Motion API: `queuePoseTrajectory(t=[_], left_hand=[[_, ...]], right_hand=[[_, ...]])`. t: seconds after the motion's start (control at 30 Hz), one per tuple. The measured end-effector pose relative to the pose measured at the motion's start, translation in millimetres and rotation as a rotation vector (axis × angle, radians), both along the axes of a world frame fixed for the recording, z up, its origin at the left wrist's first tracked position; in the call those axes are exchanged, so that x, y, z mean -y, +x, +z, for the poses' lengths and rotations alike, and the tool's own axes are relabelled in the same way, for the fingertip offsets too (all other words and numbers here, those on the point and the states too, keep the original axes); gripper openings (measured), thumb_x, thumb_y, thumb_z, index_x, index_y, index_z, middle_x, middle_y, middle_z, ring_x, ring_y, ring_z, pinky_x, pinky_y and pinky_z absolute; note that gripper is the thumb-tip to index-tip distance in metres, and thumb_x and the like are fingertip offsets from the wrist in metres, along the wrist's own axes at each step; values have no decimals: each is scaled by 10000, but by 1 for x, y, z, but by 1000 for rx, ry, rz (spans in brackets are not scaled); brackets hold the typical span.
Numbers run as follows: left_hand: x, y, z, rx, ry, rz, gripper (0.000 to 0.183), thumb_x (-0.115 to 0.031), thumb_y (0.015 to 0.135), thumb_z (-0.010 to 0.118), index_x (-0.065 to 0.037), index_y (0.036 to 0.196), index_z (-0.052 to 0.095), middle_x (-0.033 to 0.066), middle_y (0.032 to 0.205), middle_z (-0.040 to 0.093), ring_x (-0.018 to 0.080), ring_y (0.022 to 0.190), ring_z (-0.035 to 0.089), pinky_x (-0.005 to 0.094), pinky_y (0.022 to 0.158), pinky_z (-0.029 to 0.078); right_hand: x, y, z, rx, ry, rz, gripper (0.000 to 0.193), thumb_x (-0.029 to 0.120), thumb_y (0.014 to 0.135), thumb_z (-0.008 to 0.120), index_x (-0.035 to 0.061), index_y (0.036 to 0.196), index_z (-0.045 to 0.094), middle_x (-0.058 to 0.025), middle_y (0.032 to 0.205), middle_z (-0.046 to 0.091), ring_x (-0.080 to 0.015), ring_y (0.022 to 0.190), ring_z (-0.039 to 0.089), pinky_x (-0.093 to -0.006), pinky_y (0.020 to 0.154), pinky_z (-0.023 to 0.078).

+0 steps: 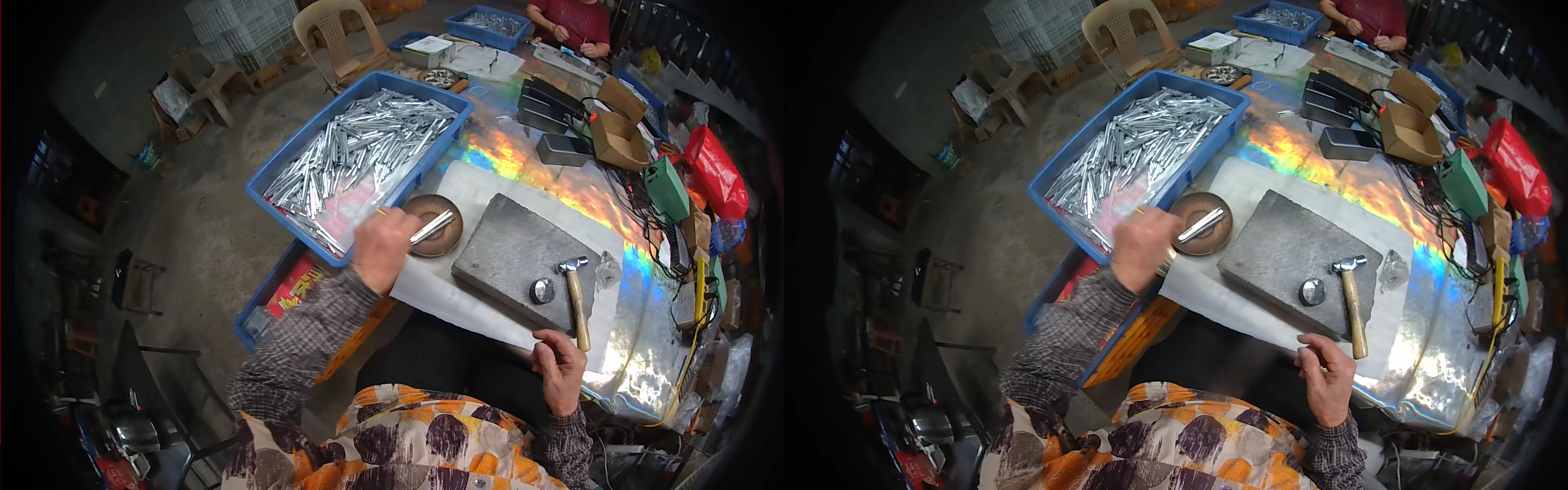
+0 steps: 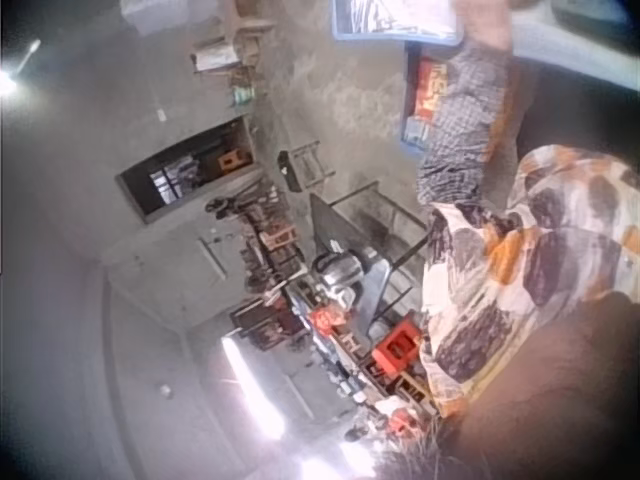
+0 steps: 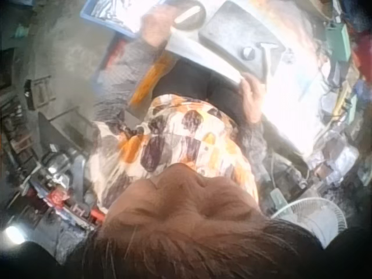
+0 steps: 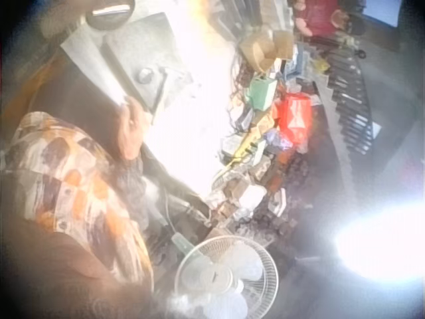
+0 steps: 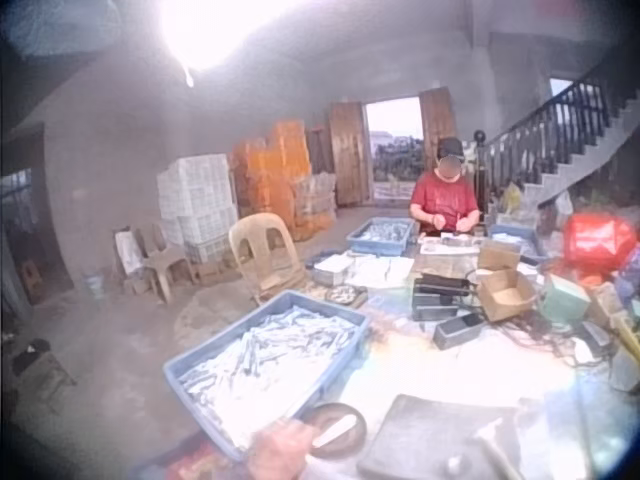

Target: The person assembles metal components by picking metal pieces from a container, inserting pins into them, hammering the parts on an anvil with a hammer, and placing the assembled pieces into a small dish.

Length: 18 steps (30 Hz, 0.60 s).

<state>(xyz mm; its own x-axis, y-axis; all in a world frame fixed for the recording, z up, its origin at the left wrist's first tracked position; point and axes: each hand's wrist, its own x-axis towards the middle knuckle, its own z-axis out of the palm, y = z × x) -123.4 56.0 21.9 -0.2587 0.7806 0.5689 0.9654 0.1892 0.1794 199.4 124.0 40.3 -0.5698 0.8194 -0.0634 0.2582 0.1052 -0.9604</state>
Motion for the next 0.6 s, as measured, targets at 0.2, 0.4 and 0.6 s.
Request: queuePoseTrajectory(t=[0.2,0.4,0.6], left_hand=[[40,-103,10,-148,-368,98,64,-131,721,608,-111,735,667,80,714,622,275,722,613,379,612,485],[49,-140,3,112,-845,-72,121,-108,599,723,-107,708,670,57,675,642,249,698,634,381,611,475],[38,-134,14,112,-1078,-60,169,-118,557,763,-116,685,653,26,651,631,217,676,632,353,585,474]], right_hand=[[-2,1,-6,9,-20,-7,141,32,873,547,-40,970,621,-44,721,601,-71,599,551,-195,513,440],[0,-4,-4,31,-16,19,136,22,871,544,-46,958,624,-55,751,608,-76,611,558,-200,516,447],[-3,-2,-4,59,-23,-7,135,18,871,542,-46,957,624,-52,748,609,-78,610,562,-200,517,449]])
